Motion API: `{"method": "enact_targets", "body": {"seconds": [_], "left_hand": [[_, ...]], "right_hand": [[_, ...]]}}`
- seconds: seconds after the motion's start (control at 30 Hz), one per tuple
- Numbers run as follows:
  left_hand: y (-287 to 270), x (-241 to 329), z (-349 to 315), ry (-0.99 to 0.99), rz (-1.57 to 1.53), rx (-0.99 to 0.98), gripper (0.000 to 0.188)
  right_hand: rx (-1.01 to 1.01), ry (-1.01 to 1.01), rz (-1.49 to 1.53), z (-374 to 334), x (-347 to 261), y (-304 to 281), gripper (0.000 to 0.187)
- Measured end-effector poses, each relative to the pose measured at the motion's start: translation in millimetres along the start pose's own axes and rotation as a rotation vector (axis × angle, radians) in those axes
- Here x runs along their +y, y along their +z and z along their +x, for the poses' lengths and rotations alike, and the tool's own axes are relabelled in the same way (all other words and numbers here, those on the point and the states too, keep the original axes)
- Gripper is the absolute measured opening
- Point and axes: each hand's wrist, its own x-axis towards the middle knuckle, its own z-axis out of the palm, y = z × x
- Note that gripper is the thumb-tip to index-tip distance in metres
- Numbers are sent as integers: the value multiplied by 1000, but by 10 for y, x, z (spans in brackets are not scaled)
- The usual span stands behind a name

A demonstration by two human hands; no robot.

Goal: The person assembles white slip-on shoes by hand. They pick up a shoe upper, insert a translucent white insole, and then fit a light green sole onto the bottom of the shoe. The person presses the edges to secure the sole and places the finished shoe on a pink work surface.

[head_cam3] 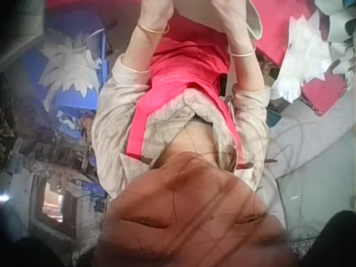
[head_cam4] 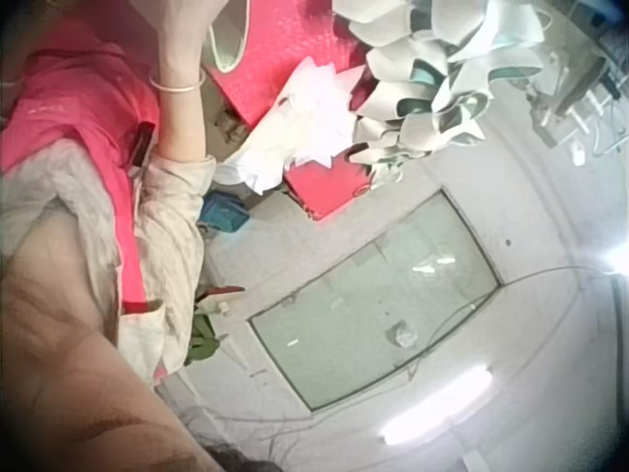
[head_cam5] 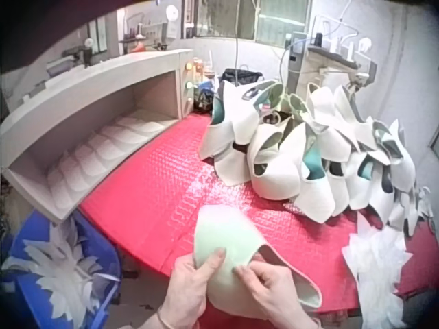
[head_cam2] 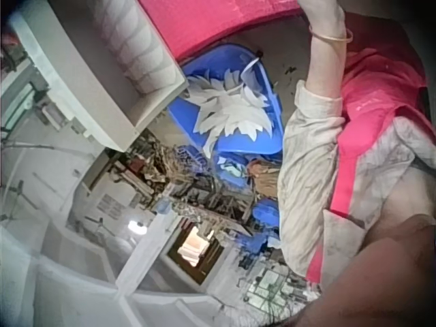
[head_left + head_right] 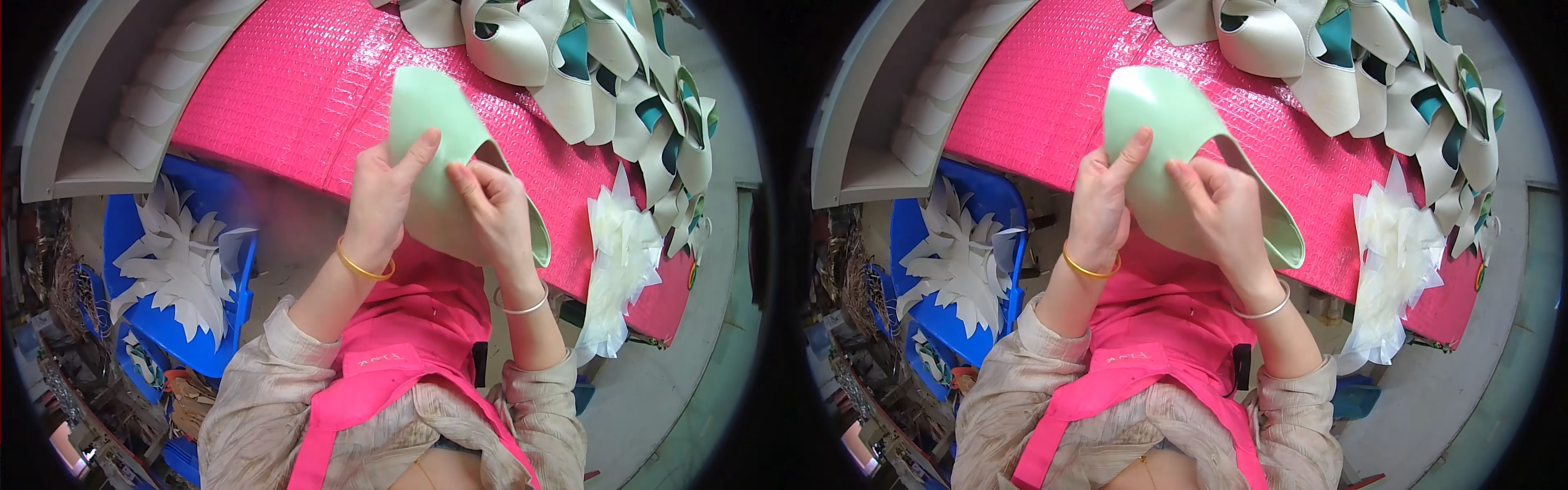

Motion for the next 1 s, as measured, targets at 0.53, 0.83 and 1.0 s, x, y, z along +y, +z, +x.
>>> {"method": "enact_targets", "body": {"seconds": [0.53,0.83,1.0], "left_hand": [[-63,-74,227,163,-21,114,16],[-87,-134,444,-26,235,-108,29],[-100,-218,10,190,307,-73,29]], "right_hand": [[3,-20,-264,-222,32,166,17],[28,65,-449,-451,55,-102,17],[-12,70,-307,-328,17,-221,19]]}}
